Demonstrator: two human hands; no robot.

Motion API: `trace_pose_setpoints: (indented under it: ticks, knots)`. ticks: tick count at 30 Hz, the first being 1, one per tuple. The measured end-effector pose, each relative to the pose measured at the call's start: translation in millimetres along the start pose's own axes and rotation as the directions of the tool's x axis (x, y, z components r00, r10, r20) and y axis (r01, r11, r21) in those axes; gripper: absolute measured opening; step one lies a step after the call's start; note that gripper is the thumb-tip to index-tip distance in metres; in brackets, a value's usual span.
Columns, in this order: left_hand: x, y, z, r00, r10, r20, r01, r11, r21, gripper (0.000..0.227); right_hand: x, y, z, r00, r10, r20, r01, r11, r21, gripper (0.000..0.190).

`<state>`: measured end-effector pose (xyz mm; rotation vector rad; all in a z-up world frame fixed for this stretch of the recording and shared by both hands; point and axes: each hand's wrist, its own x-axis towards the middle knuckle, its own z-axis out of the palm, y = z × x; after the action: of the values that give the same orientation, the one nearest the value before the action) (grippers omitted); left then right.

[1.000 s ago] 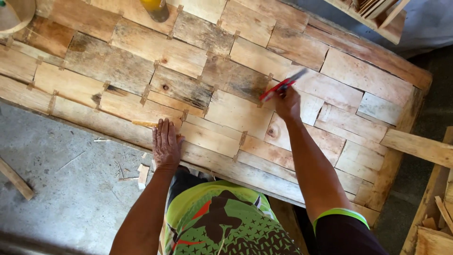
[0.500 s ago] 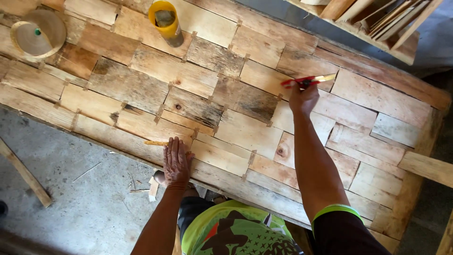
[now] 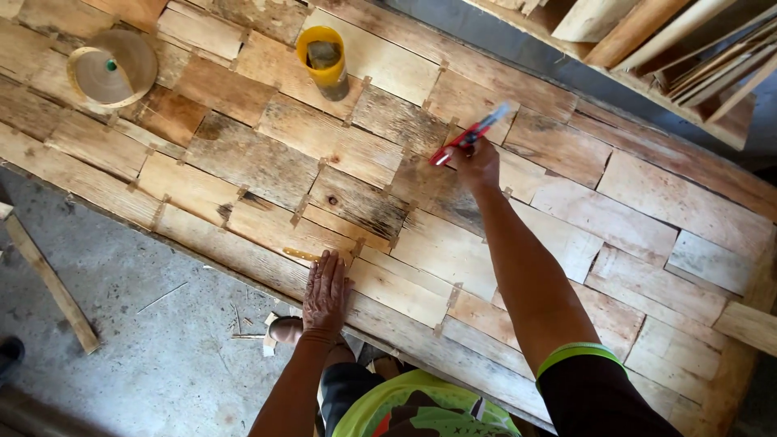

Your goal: Applying and trimming thin wooden strips to finish the seams of a patchwork wooden surface using a utility knife.

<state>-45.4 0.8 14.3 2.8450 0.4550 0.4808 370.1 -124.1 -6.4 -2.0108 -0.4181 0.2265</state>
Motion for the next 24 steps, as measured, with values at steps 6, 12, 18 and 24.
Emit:
trace_pose_setpoints:
  ticks: [6,12,18,24]
  knots:
    - [9.0,-0.8,-5.2,1.000,-0.017,-0.023,0.017,0.999,-0.030,0.053,2.9,-14.2,-3.1,0.998,0.051,-0.032,-0.055,0.988,-0.143,0.032]
    - [8.2,-4.5,-3.7,1.000,0.022,0.016,-0.021,0.998,-0.055,0.054,4.8,-12.1,-9.6,0.997,0.071,-0.010,-0.071,0.995,-0.069,0.023]
    - [13.4,-11.3,-6.1,0.981,0.167,0.098,-0.173,0.983,0.055,0.058,11.0,-12.7,-14.1,0.993,0.101,-0.056,-0.105,0.991,-0.084,0.024]
    - [15.8,-6.1,-13.9,0.998,0.039,0.053,-0.035,0.996,-0.081,0.057,15.7,-9.2,-16.5,1.000,0.016,-0.022,-0.018,0.991,-0.130,0.029]
